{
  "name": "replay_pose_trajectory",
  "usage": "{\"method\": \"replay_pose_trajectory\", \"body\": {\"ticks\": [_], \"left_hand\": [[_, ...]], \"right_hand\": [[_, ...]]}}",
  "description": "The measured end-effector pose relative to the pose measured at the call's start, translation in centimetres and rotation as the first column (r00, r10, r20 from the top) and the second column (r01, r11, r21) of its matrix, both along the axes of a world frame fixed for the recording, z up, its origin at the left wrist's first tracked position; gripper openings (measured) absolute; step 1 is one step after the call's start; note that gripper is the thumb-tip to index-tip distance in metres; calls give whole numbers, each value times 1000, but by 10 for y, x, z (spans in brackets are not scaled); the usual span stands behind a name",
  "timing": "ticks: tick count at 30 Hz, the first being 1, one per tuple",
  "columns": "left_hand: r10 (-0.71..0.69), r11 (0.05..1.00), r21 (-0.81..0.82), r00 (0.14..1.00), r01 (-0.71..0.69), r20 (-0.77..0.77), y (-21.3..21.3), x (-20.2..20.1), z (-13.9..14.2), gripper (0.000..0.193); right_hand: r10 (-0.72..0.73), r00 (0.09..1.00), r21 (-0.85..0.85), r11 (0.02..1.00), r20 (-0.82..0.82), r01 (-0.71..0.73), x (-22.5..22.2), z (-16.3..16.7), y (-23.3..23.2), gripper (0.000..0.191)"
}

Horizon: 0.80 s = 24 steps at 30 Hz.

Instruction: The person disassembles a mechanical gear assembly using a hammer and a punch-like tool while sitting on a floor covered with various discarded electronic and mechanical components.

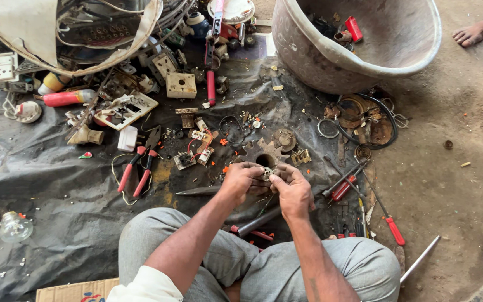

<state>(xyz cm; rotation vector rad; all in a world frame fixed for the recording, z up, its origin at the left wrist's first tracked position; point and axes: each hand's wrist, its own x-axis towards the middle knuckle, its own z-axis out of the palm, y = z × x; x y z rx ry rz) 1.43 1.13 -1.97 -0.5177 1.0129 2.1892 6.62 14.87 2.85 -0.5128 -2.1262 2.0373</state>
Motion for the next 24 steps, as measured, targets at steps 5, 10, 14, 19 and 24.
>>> {"method": "replay_pose_trajectory", "body": {"ticks": [5,10,14,19,24], "left_hand": [[-63,997,-58,997,61,-45,-6,0,13,17],[-93,961,-275,933,-7,-348,-5,1,18,18],[-231,892,-451,844,-15,-485,-2,4,16,19],[-345,827,-562,785,-4,-514,0,4,14,17],[-330,839,-544,807,13,-490,-3,9,25,16]], "right_hand": [[37,999,67,997,21,-39,5,3,8,17],[162,962,495,868,-219,-33,9,6,0,15],[42,999,118,992,-31,-38,7,5,-1,15],[139,969,560,829,-204,0,10,1,2,12],[128,991,356,928,-28,-110,8,-3,2,13]]}}
